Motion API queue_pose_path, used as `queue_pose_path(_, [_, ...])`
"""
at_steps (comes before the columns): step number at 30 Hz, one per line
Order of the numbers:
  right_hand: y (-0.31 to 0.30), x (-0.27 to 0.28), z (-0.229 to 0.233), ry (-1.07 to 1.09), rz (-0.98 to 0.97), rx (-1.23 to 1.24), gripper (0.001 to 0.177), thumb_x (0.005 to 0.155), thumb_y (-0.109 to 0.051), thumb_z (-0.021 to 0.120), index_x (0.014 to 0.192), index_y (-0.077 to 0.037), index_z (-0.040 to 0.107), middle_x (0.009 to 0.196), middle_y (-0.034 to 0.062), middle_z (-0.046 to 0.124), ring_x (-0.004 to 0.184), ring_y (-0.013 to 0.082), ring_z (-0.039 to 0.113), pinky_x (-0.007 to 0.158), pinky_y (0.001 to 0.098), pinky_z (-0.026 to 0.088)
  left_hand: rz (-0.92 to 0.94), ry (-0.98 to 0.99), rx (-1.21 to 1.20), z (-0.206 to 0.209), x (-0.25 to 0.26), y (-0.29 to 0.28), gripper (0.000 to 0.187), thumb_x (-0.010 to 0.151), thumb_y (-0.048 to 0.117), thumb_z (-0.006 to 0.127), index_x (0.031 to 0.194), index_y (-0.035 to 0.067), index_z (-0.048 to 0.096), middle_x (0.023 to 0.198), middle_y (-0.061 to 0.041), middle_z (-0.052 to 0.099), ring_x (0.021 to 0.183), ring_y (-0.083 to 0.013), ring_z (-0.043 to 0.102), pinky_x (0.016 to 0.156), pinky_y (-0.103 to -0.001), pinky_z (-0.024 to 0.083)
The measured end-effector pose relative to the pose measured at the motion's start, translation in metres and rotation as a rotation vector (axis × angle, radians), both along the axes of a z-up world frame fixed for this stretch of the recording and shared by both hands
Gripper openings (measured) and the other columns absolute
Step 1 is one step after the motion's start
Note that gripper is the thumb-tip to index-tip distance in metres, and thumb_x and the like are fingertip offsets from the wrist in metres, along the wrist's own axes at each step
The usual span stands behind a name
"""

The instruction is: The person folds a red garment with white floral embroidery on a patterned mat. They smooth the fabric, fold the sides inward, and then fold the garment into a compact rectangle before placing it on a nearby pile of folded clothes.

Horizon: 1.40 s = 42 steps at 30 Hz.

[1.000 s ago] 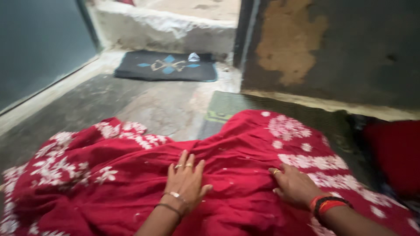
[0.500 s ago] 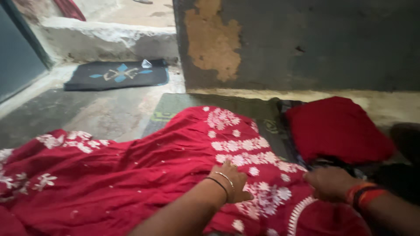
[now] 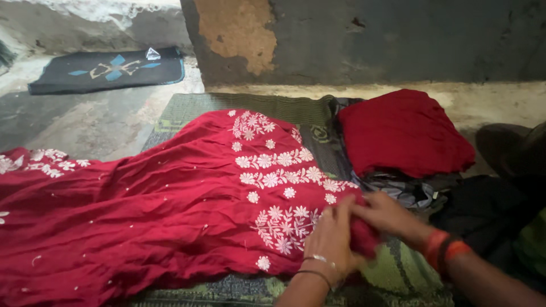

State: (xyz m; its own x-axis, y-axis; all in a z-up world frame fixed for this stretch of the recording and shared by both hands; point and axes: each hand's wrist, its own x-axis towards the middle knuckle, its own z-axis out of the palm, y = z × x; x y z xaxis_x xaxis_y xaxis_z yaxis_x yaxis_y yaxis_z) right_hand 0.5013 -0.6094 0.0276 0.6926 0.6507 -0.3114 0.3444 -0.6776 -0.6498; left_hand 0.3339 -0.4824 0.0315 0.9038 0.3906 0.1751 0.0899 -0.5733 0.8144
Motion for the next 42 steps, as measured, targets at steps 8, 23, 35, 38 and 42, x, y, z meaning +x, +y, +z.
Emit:
queue_pose_path(8, [0.025, 0.001, -0.013, 0.129, -0.028, 0.112, 0.039, 0.093, -0.034, 0.068, 0.111, -0.001, 0.079, 0.090, 0.0123, 0.075, 0.078, 0.0193, 0.066, 0.068, 0.0348, 0.055, 0.442, 0.183, -0.539, -0.022, -0.014, 0.116, 0.048, 0.083, 0.046, 0.076, 0.113, 0.009, 0.073, 0.104, -0.014, 0.077, 0.100, -0.0287, 0.073, 0.087, -0.041, 0.054])
queue_pose_path(23, [0.035, -0.008, -0.076, -0.149, -0.180, 0.392, 0.031, 0.088, -0.014, 0.069, 0.118, -0.008, 0.074, 0.111, 0.0085, 0.078, 0.103, 0.0201, 0.072, 0.088, 0.0342, 0.056, 0.266, 0.277, -1.154, 0.002, -0.005, 0.126, 0.093, 0.078, 0.051, 0.076, 0.153, 0.008, 0.041, 0.157, -0.011, 0.049, 0.147, -0.0252, 0.040, 0.117, -0.049, 0.032])
queue_pose_path(35, [0.057, -0.019, 0.113, -0.373, -0.111, 0.324, 0.025, 0.086, -0.025, 0.071, 0.097, -0.003, 0.076, 0.076, 0.0068, 0.075, 0.067, 0.0159, 0.070, 0.062, 0.0344, 0.056, 0.168, 0.331, -1.083, 0.024, 0.021, 0.095, 0.076, 0.092, 0.076, 0.050, 0.126, 0.010, 0.068, 0.103, -0.012, 0.068, 0.081, -0.0243, 0.060, 0.073, -0.044, 0.045])
queue_pose_path(38, [0.130, -0.059, 0.131, 0.303, 0.055, 0.308, 0.022, 0.093, -0.028, 0.070, 0.100, -0.008, 0.075, 0.081, 0.0021, 0.068, 0.070, 0.0120, 0.059, 0.063, 0.0312, 0.049, -0.117, 0.380, -1.528, 0.051, -0.009, 0.128, 0.080, 0.087, 0.081, 0.034, 0.125, 0.015, 0.060, 0.092, -0.005, 0.067, 0.071, -0.0193, 0.064, 0.067, -0.043, 0.059])
queue_pose_path(42, [0.166, -0.071, 0.121, 0.384, 0.063, 0.438, 0.028, 0.094, -0.030, 0.066, 0.102, -0.004, 0.075, 0.092, 0.0060, 0.069, 0.079, 0.0110, 0.065, 0.073, 0.0308, 0.061, -0.239, 0.314, -1.524, 0.072, -0.065, 0.205, 0.060, 0.099, 0.064, 0.053, 0.119, 0.010, 0.069, 0.091, -0.009, 0.073, 0.063, -0.0169, 0.064, 0.052, -0.030, 0.053])
